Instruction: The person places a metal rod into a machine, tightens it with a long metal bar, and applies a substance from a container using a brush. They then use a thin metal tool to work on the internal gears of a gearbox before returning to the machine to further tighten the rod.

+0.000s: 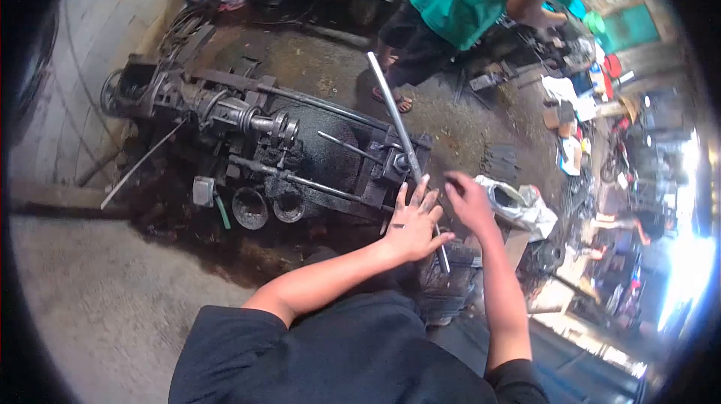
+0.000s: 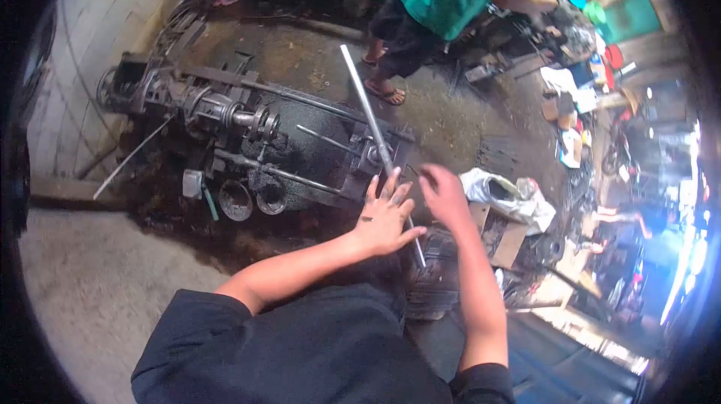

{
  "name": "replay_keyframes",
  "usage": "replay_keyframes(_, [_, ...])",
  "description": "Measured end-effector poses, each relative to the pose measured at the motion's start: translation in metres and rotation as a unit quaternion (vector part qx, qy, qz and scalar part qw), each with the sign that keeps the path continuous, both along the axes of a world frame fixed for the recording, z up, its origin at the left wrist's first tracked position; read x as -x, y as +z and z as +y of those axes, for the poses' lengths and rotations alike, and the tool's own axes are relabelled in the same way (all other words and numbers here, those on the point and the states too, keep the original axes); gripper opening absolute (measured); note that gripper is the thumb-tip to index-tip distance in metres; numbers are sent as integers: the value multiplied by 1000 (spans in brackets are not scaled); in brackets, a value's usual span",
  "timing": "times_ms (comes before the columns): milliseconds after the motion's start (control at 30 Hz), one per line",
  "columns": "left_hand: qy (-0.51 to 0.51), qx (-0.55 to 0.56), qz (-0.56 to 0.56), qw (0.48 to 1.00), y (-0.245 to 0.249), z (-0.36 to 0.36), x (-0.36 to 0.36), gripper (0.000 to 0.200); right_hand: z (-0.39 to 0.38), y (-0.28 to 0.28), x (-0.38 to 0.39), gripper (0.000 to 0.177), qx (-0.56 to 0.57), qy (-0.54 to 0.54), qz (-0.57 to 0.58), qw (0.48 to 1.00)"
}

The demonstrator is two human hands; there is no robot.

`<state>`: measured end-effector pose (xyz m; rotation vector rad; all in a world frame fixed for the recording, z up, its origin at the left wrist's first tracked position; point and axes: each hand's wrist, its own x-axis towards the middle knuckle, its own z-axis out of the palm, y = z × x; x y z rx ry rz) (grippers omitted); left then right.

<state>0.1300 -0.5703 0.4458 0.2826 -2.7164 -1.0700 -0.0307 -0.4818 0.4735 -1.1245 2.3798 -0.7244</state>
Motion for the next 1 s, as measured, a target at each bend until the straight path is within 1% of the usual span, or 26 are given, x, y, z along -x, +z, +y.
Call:
replay_keyframes(33, [28,-3,-20,999,4,6,5,57,-22,5,15,31,13,88,83,993])
replay_keyframes(67, [50,-3,-22,999,4,9,10,57,-50,15,25,35,33,154,147,976])
replay_keyframes(133, [64,58,-98,991,4,16,22,48,-106,26,38,44,79,280,259,921])
replay_keyframes(167, [66,55,-138,987,15,18,22,44,-129,25,44,47,107,337,307,883])
replay_keyframes(200, [98,52,-142,984,11,25,24,44,-149,19,51,47,119,365,302,873])
replay_keyframes(267, [240,21,-61,969,5,52,26,51,-184,1,60,44,166,487,380,769])
replay_keyframes(300, [274,14,-94,957,10,67,27,63,-196,-10,64,44,183,503,373,758])
replay_keyframes(333, [294,-24,-126,947,12,85,30,72,-207,-21,70,38,152,538,378,738])
replay_keyframes(367, [335,-90,-116,931,14,107,32,75,-216,-30,74,33,118,572,382,716])
replay_keyframes(400, [371,-158,-104,909,16,128,35,77,-224,-36,76,23,127,577,372,716])
replay_keyframes(433, [387,-156,-105,902,16,143,38,77,-231,-38,79,22,128,579,383,708])
replay_keyframes(500, [477,-73,-100,870,15,164,45,84,-245,-38,87,18,123,581,402,697])
replay_keyframes(533, [491,-70,-101,862,16,164,47,84,-255,-39,93,16,143,581,410,688])
replay_keyframes(600, [452,-131,-280,837,16,158,50,87,-269,-36,100,15,158,581,414,683])
replay_keyframes(633, [505,-41,-224,833,7,162,52,86,-273,-32,100,14,127,586,437,670])
replay_keyframes(667, [516,-41,-225,826,4,167,54,86,-277,-34,101,12,139,588,437,666])
replay_keyframes(733, [518,-91,-282,802,11,165,58,72,-282,-29,99,12,100,590,443,668])
replay_keyframes(767, [527,-92,-280,797,6,167,60,72,-285,-28,99,12,106,595,443,662])
replay_keyframes(833, [594,-159,-216,758,4,168,63,56,-286,-23,97,12,81,589,443,671])
replay_keyframes(867, [616,-213,-194,733,4,168,66,33,-287,-25,97,12,85,597,443,663])
replay_keyframes(967, [614,-229,-200,729,9,159,65,32,-290,-37,101,12,148,589,448,656])
replay_keyframes(1000, [617,-220,-200,729,12,157,66,32,-289,-38,101,12,147,593,445,655])
